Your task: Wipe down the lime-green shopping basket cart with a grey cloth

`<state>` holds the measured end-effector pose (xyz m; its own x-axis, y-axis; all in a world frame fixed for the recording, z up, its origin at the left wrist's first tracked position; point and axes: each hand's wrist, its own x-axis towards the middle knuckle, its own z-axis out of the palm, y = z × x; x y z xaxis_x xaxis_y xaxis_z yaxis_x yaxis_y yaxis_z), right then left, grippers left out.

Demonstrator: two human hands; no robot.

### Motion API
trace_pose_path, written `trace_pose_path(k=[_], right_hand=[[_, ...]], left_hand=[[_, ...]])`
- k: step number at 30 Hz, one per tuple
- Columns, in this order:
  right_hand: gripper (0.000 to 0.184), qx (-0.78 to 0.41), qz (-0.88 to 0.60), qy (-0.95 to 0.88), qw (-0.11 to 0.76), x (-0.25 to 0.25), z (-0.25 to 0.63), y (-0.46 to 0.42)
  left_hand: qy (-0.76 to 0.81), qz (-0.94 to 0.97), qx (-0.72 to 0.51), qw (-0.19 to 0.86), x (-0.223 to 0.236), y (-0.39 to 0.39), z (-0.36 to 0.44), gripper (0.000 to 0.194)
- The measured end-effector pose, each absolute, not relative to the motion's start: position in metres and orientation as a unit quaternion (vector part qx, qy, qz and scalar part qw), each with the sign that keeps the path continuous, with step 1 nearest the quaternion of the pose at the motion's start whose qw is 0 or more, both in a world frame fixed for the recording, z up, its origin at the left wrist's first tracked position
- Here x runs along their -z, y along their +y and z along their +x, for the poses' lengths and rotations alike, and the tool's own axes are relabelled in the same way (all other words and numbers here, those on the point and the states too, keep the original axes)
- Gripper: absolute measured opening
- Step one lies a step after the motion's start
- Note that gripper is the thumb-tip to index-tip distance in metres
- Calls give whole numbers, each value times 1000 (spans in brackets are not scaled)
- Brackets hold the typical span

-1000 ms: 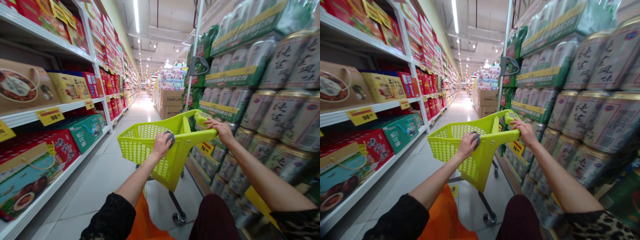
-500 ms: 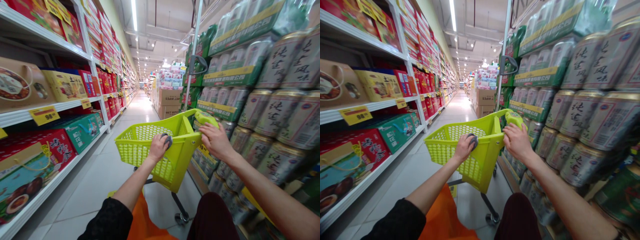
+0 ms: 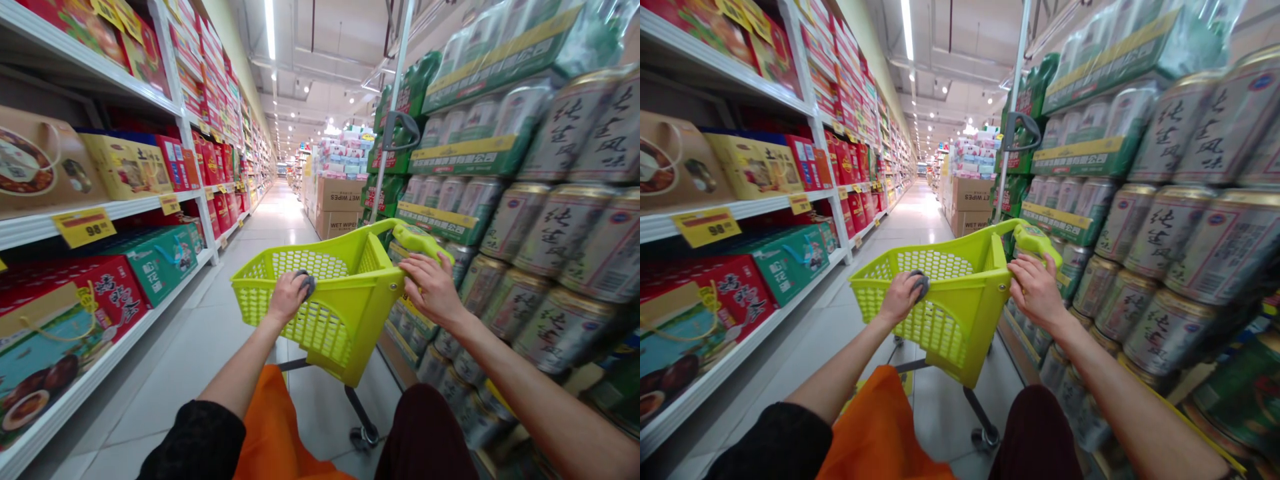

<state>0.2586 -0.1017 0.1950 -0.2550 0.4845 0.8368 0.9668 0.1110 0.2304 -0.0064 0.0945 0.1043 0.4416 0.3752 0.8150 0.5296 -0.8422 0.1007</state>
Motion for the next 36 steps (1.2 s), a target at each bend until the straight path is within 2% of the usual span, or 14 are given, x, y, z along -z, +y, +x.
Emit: trace_pose_path(k=[3,9,12,16,22,30,36], right_hand=[[21,412,-528,-674,312,-192,259,-100],[22,415,-520,-670,329,-192,261,-103],[23,404,-530,-673,320,-194,265,-108],[25,399,-531,-676,318,-194,269,-114],[22,399,-539,-655,349,-194,266,-118],[11,421,-538,-622,383,-194,265,-125],[11,419,-541,-619,385,-195,250,-132]], left_hand=[[-281,-844,449,84,-103,98,-17,23],[-189,-865,460,58,-124,54,47,27],[-164,-872,457,57,-126,51,52,26],[-183,-867,457,74,-109,84,-3,27],[-311,-814,476,116,-85,137,-94,33],[-301,-810,486,131,-81,107,-102,25],[-274,-793,527,137,-74,105,-124,21]])
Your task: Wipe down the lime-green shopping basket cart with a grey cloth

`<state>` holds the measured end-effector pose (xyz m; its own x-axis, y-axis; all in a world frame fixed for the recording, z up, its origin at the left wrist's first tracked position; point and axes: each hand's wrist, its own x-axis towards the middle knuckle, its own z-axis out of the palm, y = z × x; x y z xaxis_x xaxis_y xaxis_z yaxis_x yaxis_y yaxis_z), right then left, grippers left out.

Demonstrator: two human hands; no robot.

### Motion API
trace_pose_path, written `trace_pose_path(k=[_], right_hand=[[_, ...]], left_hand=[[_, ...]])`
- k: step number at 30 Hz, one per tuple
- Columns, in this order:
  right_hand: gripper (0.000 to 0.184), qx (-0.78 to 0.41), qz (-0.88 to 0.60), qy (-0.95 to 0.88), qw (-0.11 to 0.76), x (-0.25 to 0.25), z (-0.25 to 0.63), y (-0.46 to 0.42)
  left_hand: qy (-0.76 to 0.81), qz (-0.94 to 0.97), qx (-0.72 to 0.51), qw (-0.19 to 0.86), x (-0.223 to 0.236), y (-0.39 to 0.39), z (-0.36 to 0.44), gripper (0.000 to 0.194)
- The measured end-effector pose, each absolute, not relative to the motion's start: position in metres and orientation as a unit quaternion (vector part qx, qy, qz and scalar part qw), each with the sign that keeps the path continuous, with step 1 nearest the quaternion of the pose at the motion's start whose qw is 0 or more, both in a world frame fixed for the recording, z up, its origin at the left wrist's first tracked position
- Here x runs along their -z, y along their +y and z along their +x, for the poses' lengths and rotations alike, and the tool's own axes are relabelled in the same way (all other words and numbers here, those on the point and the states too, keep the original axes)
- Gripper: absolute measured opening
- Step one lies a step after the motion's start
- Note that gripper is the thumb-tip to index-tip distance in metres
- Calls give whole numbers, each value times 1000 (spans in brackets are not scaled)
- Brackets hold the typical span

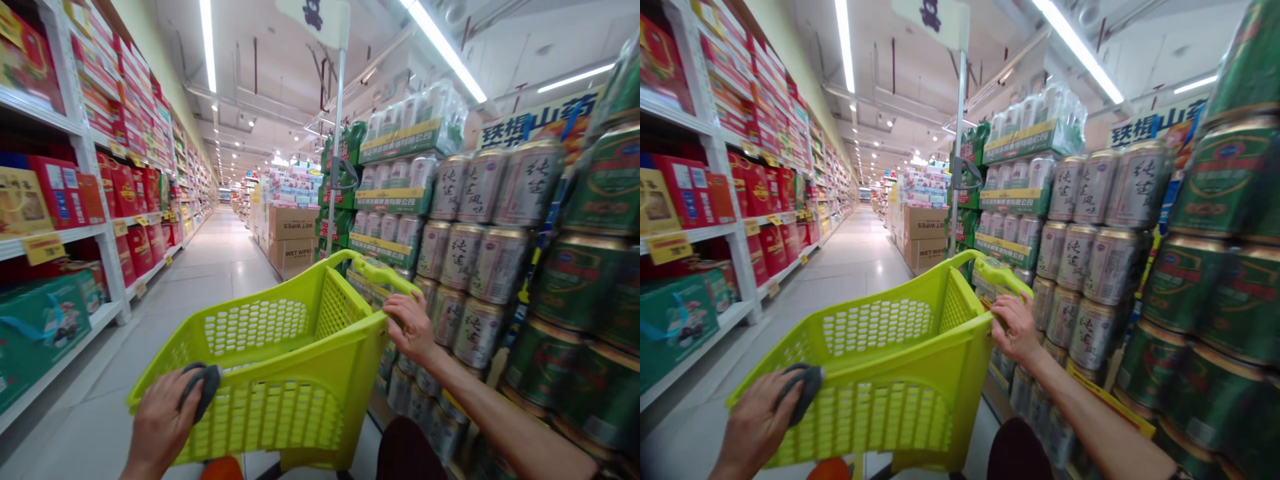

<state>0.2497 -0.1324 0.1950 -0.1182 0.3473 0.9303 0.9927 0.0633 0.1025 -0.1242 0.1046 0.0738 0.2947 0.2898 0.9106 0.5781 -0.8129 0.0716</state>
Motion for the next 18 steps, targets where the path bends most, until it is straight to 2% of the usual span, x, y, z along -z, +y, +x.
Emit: trace_pose_path(k=[6,11,18], right_hand=[[15,412,-519,-640,388,-193,243,-119],[17,387,-528,-639,404,-190,256,-88],[20,364,-559,-628,399,-185,263,-52]], left_hand=[[-322,-764,534,163,-73,105,-138,23],[-406,-753,479,195,-87,99,-110,28],[-368,-816,443,45,-116,78,16,26]])
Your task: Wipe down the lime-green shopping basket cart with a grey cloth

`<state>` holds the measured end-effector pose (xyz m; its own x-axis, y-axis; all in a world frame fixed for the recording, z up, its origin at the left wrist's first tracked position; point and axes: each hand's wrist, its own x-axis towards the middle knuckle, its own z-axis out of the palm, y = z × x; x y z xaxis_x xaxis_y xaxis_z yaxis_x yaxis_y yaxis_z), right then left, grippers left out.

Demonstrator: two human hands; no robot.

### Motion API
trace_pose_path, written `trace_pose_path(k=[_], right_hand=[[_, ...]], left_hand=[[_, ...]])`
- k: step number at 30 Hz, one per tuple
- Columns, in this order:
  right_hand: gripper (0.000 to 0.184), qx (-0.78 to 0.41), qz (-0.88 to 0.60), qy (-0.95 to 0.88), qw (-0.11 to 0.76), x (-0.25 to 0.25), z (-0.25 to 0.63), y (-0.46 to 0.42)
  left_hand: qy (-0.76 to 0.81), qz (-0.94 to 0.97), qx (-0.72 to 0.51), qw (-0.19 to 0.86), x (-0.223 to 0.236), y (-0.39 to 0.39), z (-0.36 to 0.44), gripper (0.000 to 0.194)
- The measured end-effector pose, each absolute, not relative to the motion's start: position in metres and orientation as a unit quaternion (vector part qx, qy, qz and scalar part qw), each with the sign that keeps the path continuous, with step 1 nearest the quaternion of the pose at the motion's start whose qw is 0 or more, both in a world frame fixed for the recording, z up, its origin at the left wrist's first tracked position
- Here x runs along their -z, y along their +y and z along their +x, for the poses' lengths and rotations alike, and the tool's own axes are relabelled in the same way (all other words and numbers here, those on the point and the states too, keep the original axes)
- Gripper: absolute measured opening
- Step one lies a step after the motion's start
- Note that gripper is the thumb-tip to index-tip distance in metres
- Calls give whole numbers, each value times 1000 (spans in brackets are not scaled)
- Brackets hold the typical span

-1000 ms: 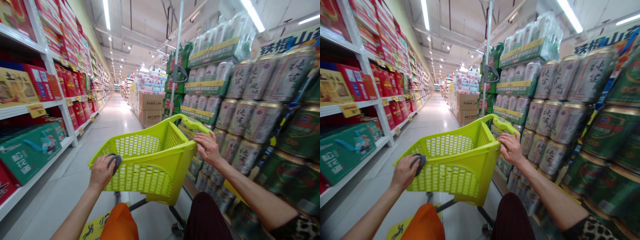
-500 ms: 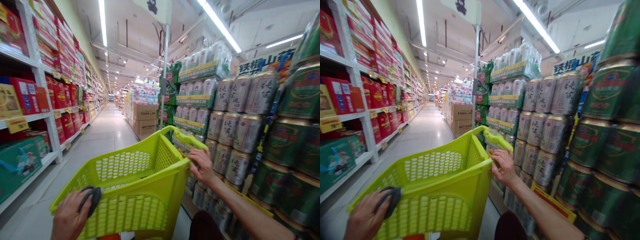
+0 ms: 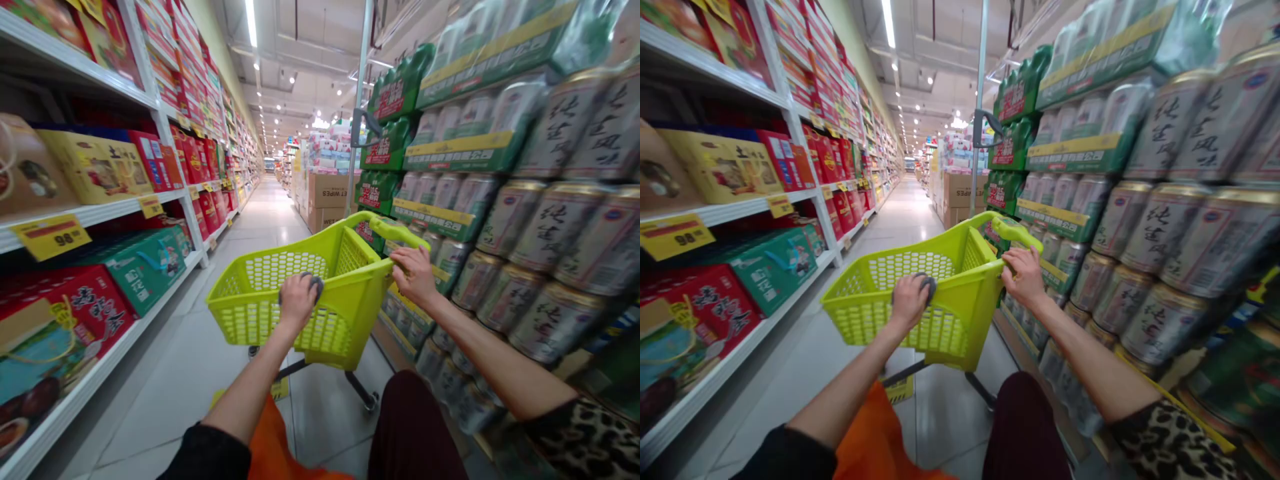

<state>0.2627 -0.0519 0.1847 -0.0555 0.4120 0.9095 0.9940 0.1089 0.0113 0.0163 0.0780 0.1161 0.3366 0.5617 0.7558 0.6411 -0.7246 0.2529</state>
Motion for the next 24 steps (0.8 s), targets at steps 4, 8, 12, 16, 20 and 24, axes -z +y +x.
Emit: trace_pose_path(k=[4,8,12,16,20,24], right_hand=[[27,354,-565,-644,376,-185,261,-42],[34,331,-559,-666,367,-187,268,-36],[29,332,-546,-682,355,-186,287,-31],[26,345,-541,-681,353,-184,306,-28],[24,347,-566,-663,348,-184,307,-22],[26,329,-587,-673,306,-183,295,-11]], left_hand=[[-299,-832,468,4,-149,53,107,29],[-266,-835,482,-3,-173,34,160,30],[-257,-857,445,16,-161,55,139,27],[-333,-861,382,42,-135,92,78,23],[-351,-867,351,50,-130,100,61,23],[-324,-870,370,41,-141,86,101,27]])
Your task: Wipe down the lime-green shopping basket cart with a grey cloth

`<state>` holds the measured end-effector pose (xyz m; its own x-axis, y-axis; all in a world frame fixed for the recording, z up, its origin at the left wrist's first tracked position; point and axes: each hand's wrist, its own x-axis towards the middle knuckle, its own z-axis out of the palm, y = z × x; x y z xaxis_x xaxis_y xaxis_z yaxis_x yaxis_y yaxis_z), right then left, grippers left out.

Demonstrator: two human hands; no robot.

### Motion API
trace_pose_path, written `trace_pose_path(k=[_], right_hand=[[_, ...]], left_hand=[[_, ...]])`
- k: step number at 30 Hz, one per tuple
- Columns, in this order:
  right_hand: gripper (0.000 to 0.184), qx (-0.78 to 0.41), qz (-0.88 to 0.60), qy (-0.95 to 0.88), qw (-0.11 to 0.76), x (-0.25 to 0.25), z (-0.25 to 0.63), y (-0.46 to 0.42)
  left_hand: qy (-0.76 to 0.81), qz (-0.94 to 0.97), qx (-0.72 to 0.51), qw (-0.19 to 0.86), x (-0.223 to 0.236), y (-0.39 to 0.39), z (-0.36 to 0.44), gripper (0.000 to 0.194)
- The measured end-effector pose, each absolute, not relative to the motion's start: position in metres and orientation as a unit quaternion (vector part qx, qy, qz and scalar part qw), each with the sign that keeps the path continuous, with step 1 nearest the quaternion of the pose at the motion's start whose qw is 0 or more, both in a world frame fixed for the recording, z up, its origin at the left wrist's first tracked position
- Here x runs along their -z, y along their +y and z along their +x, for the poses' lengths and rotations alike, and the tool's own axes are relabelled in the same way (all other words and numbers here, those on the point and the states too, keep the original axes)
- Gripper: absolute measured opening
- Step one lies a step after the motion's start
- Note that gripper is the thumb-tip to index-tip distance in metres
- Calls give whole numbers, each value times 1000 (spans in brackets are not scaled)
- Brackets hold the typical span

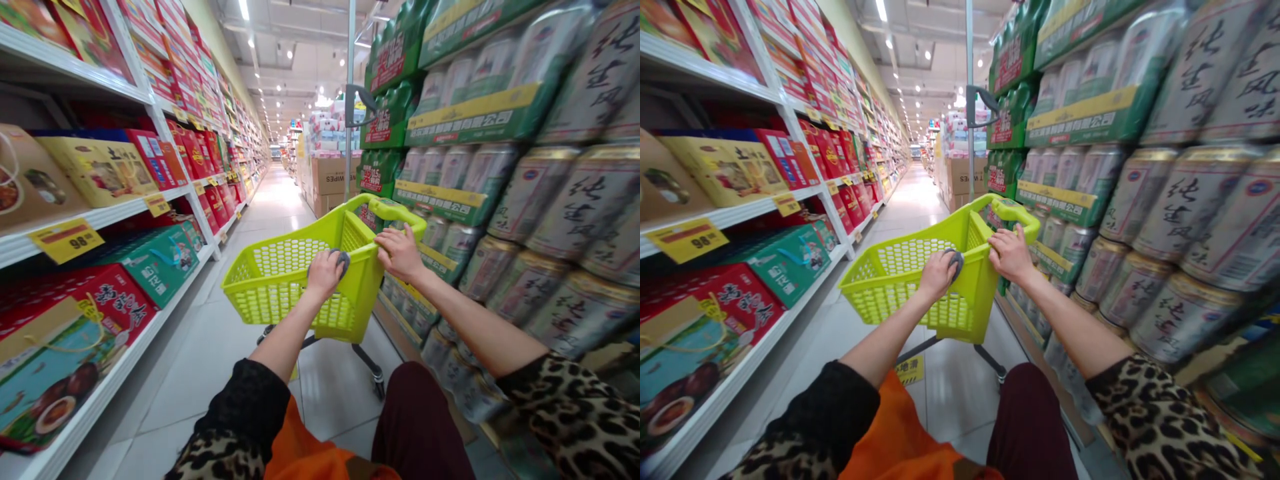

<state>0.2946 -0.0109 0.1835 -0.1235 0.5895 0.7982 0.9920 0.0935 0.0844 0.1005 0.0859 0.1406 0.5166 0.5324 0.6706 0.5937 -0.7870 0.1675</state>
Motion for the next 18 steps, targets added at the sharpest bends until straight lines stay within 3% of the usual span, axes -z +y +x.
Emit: trace_pose_path(k=[4,12,18], right_hand=[[31,322,-584,-694,272,-181,294,-5],[29,327,-593,-682,276,-184,300,3],[31,312,-576,-713,247,-185,251,16]], left_hand=[[-312,-875,367,53,-140,89,108,29],[-387,-856,329,99,-114,126,-3,25],[-351,-865,349,85,-122,105,58,29]])
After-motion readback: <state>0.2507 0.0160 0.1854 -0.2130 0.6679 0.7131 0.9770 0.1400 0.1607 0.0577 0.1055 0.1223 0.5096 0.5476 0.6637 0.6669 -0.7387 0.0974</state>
